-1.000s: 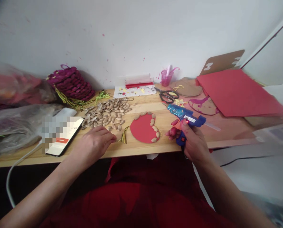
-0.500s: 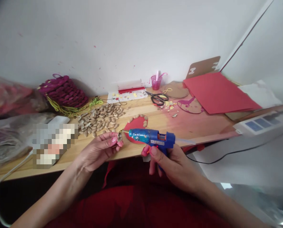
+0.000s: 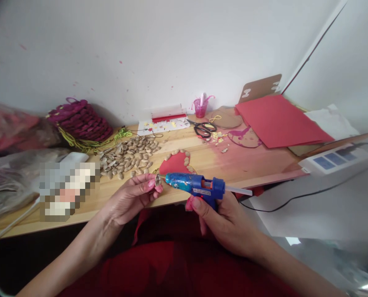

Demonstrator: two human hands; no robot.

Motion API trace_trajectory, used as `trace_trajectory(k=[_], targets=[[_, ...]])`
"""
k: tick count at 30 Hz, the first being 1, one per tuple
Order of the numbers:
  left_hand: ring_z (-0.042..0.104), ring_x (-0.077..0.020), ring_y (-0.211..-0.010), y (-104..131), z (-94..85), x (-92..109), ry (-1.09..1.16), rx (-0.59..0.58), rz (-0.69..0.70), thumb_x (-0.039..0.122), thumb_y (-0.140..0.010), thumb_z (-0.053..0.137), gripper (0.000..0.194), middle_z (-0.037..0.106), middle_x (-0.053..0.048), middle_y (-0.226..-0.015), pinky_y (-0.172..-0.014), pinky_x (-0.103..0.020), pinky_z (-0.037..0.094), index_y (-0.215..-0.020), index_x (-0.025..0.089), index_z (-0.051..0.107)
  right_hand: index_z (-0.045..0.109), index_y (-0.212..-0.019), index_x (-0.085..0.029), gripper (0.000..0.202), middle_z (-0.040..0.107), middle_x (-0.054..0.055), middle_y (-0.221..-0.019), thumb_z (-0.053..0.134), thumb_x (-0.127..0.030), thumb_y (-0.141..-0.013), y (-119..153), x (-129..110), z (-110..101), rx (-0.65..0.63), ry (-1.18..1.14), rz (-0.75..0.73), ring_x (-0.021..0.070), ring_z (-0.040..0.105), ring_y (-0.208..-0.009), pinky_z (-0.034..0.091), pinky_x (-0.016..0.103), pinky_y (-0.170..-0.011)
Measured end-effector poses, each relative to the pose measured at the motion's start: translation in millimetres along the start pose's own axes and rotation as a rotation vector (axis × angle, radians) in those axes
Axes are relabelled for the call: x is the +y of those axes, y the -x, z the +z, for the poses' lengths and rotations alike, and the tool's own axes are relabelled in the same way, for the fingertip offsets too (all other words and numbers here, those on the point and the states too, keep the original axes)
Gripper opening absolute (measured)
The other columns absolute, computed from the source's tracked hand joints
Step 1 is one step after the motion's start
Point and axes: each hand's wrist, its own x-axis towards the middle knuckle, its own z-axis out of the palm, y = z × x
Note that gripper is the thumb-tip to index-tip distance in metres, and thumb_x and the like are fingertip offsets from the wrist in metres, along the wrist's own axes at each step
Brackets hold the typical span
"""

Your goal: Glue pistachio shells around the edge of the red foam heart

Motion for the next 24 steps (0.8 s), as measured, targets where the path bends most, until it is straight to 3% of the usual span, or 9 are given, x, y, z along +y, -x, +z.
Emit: trace_trajectory(k=[24], targets=[[0.064,-0.0088,-0.063,0.6,1.6,-0.5,-0.016,0.026,0.015,0.023,-0.059,0.095,0.029,0.073,-0.005,-0.069,-0.060,-0.015,0.050,-0.080,0.013,0.078,0.065,-0.088,-0.022,0.042,0.062,0.002,-0.059,0.046,-0.059,-0.098,-3.6,1.4,1.7,0.020,0.012,-0.022,0.0174,0.057,-0.055,0.042,0.031,-0.051]])
